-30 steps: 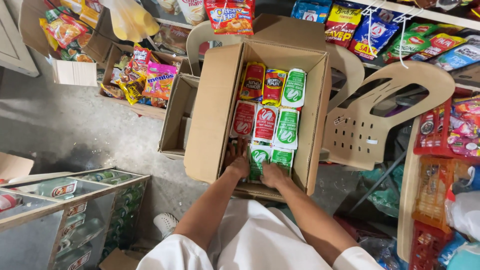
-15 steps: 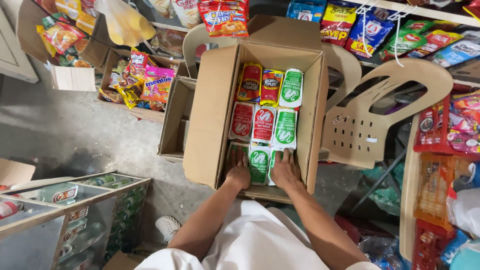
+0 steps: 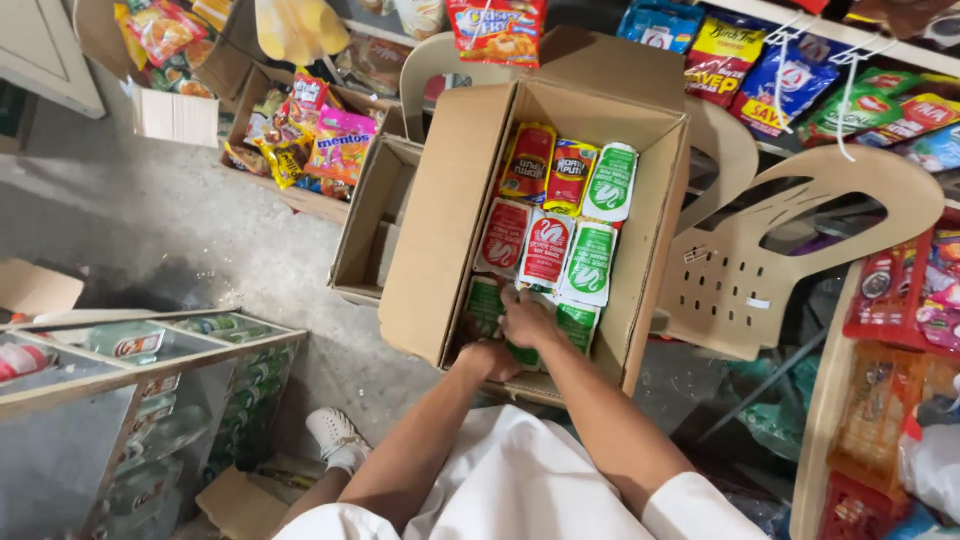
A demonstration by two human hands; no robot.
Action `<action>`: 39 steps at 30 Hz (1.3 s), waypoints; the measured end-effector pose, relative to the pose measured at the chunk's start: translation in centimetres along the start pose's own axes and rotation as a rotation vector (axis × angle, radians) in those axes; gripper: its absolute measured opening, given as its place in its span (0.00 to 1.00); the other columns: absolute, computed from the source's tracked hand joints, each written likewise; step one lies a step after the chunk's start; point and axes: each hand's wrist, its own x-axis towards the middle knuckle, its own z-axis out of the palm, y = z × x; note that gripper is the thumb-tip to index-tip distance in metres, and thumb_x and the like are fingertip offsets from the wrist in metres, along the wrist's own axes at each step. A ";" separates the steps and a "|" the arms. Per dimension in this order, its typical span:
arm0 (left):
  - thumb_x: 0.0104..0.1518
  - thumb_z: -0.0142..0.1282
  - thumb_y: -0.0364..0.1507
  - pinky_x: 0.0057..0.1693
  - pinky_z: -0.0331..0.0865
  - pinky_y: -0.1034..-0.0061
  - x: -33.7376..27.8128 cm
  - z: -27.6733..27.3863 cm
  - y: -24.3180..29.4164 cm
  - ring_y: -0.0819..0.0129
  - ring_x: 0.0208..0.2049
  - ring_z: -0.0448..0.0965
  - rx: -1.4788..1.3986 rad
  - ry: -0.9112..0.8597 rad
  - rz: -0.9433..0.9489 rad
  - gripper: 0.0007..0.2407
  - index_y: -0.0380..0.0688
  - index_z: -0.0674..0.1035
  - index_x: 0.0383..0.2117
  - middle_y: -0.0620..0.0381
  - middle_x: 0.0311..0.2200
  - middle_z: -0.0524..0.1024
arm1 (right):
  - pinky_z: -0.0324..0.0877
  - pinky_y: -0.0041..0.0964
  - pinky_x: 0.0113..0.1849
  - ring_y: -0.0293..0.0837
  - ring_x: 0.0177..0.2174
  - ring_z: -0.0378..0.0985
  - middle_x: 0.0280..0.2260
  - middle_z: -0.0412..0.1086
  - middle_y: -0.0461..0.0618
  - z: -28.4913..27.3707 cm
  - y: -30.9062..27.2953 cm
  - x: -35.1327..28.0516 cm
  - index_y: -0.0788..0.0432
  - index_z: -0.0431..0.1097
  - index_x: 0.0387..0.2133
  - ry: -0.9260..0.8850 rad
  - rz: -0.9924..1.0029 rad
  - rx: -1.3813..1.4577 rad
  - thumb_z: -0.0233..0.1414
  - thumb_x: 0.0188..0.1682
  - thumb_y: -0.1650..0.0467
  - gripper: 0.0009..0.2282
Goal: Organize and stock various food and condiment sachets into a box and onto shelves in a grocery store.
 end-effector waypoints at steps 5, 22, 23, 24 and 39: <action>0.62 0.41 0.43 0.60 0.70 0.59 3.4 3.1 -1.6 0.50 0.55 0.77 0.021 0.013 0.065 0.20 0.47 0.82 0.48 0.45 0.52 0.77 | 0.64 0.59 0.57 0.64 0.60 0.64 0.65 0.54 0.67 -0.6 -0.3 0.3 0.54 0.43 0.70 -0.036 0.043 -0.141 0.50 0.53 0.60 0.33; 0.58 0.55 0.47 0.75 0.36 0.51 -4.3 -4.9 3.1 0.42 0.76 0.26 0.157 0.042 -0.247 0.46 0.40 0.34 0.72 0.40 0.73 0.21 | 0.55 0.61 0.62 0.66 0.69 0.40 0.72 0.27 0.61 0.6 1.9 -5.9 0.46 0.36 0.72 -0.134 0.105 -0.046 0.52 0.44 0.76 0.42; 0.59 0.50 0.38 0.73 0.45 0.52 -0.6 -2.7 1.4 0.43 0.75 0.34 0.093 0.115 -0.214 0.43 0.42 0.33 0.74 0.41 0.74 0.23 | 0.55 0.58 0.63 0.67 0.68 0.42 0.71 0.26 0.64 0.5 2.4 -5.7 0.48 0.39 0.72 -0.116 0.071 -0.018 0.53 0.44 0.76 0.41; 0.60 0.46 0.30 0.71 0.55 0.53 2.8 0.1 -0.1 0.45 0.74 0.41 0.026 0.179 -0.179 0.40 0.44 0.33 0.75 0.42 0.75 0.24 | 0.54 0.54 0.63 0.69 0.67 0.43 0.71 0.25 0.67 0.9 2.8 -5.9 0.49 0.42 0.71 -0.104 0.040 0.014 0.55 0.43 0.77 0.41; 0.69 0.42 0.44 0.75 0.45 0.48 -11.5 -13.0 13.7 0.30 0.76 0.47 -0.251 0.990 0.882 0.26 0.42 0.67 0.68 0.28 0.74 0.52 | 0.65 0.54 0.56 0.59 0.58 0.67 0.61 0.65 0.64 -9.5 2.1 -8.5 0.61 0.54 0.67 -0.099 -0.824 2.047 0.35 0.52 0.44 0.39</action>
